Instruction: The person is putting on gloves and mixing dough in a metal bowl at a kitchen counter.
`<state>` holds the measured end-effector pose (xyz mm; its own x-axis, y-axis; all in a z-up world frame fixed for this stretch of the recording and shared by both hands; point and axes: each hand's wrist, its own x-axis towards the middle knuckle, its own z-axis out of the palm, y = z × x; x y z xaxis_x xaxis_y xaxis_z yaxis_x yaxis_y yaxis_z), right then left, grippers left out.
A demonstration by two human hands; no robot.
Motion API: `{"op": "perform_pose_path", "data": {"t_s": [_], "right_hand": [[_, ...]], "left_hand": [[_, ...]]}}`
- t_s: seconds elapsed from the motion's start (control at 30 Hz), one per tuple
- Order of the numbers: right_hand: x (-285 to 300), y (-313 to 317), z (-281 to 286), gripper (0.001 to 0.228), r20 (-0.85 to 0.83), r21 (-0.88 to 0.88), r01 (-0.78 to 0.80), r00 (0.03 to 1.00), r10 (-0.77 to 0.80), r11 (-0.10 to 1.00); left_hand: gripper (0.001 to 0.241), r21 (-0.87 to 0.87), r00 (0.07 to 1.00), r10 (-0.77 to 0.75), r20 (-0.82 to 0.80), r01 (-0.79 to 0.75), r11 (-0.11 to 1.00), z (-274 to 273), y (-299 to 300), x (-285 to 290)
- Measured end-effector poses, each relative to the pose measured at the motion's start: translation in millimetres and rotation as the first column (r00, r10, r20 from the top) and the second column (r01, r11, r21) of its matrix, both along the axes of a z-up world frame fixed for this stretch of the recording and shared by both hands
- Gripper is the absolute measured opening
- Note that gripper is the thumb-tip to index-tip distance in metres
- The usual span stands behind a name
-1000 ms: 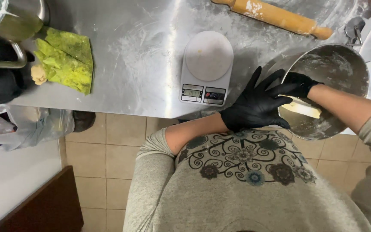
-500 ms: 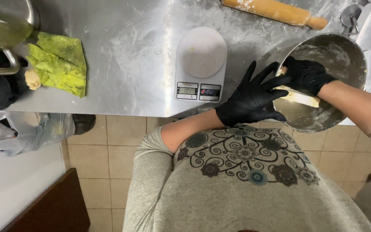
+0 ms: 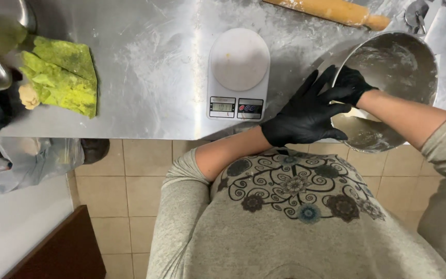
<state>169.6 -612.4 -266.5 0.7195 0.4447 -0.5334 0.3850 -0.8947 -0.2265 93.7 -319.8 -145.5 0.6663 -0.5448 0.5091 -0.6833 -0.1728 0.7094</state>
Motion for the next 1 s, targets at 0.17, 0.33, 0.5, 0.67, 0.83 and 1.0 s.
{"op": "perform_pose_path", "data": {"t_s": [0.17, 0.33, 0.5, 0.67, 0.83, 1.0], "right_hand": [[-6, -9, -4, 0.053, -0.085, 0.195, 0.221, 0.974, -0.208, 0.956], [5, 8, 3, 0.035, 0.000, -0.128, -0.192, 0.981, 0.194, 0.973], [16, 24, 83, 0.064, -0.108, -0.174, 0.215, 0.966, -0.236, 0.961], [11, 27, 85, 0.070, -0.237, 0.066, 0.232, 0.948, -0.211, 0.970], [10, 16, 15, 0.049, -0.023, -0.118, 0.014, 1.000, -0.016, 0.993], [0, -31, -39, 0.035, 0.256, 0.154, -0.342, 0.920, 0.297, 0.927]], "left_hand": [[0.068, -0.059, 1.000, -0.020, 0.004, 0.020, 0.998, 0, 1, 1], [0.068, 0.102, 0.999, -0.038, -0.034, 0.041, 0.994, 16, 10, -1], [0.069, 0.108, 1.000, -0.008, -0.027, 0.010, 0.994, 17, 12, -2], [0.067, 0.139, 0.998, -0.005, -0.056, 0.013, 0.990, 17, 13, -4], [0.067, 0.155, 0.999, -0.014, -0.051, 0.022, 0.988, 9, 8, 1], [0.081, 0.164, 0.998, -0.029, -0.060, 0.038, 0.986, 10, 4, 1]]}}
